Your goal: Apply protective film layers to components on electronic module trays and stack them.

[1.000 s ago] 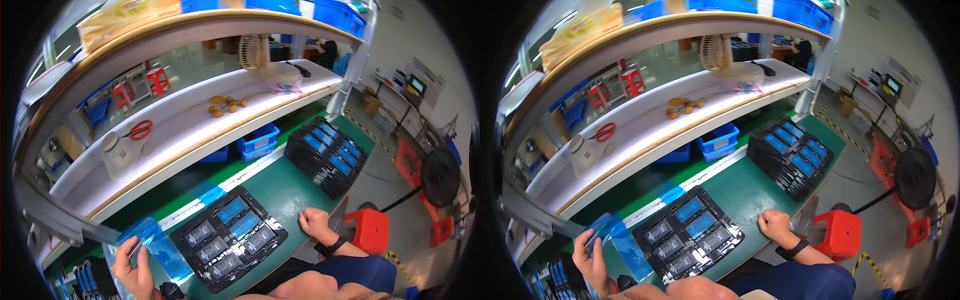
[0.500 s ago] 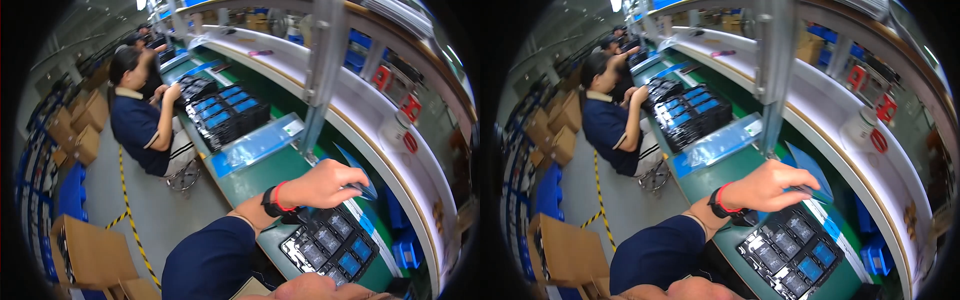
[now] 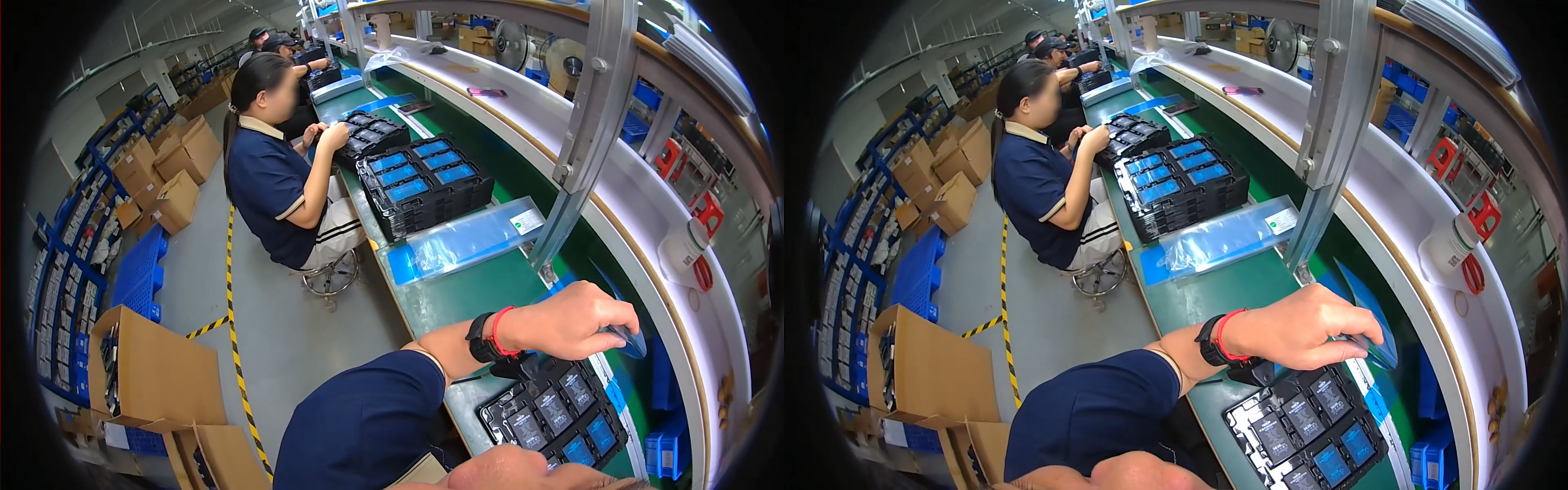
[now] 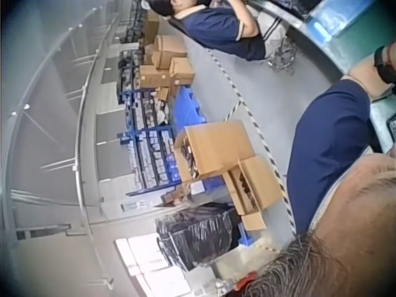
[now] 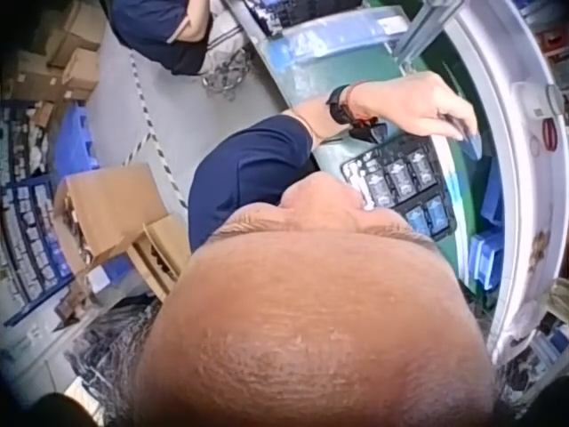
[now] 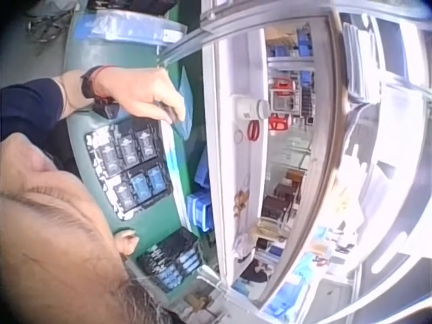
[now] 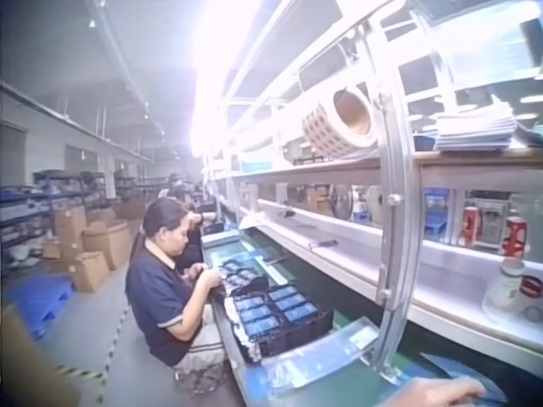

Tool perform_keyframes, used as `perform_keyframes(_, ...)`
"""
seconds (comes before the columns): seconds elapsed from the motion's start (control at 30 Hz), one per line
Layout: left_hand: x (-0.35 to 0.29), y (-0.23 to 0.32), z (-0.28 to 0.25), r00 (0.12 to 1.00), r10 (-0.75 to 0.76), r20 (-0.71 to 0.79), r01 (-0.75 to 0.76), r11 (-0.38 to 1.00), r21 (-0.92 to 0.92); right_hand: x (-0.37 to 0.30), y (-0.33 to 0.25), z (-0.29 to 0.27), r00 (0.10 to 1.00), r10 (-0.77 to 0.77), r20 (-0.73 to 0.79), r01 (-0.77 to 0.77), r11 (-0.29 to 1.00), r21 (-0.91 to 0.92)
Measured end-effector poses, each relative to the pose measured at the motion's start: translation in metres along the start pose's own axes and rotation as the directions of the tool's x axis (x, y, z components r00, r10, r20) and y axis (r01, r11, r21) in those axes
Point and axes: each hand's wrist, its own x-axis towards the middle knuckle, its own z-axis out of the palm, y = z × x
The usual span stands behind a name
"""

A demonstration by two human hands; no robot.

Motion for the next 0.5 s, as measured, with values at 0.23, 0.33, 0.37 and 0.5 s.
perform_keyframes(0.23, -0.001, 0.002, -0.001, 0.996, 0.012, -0.086, -0.015, 0.999, -0.04, 0.008, -0.002, 0.001, 0.999, -0.006, 0.04, 0.003, 0.999, 0.054)
perform_keyframes(0.33, 0.0, 0.006, -0.003, 0.996, 0.013, -0.084, -0.016, 0.999, -0.03, 0.009, -0.002, -0.001, 0.998, -0.007, 0.06, 0.002, 0.997, 0.075)
perform_keyframes(0.37, 0.0, 0.006, -0.003, 0.995, 0.027, -0.094, -0.03, 0.999, -0.028, 0.009, -0.002, -0.001, 0.998, -0.007, 0.067, 0.002, 0.997, 0.081)
perform_keyframes(0.5, -0.001, 0.006, -0.002, 0.993, 0.036, -0.108, -0.041, 0.998, -0.046, 0.011, 0.0, -0.004, 0.996, -0.005, 0.09, -0.005, 0.995, 0.104)
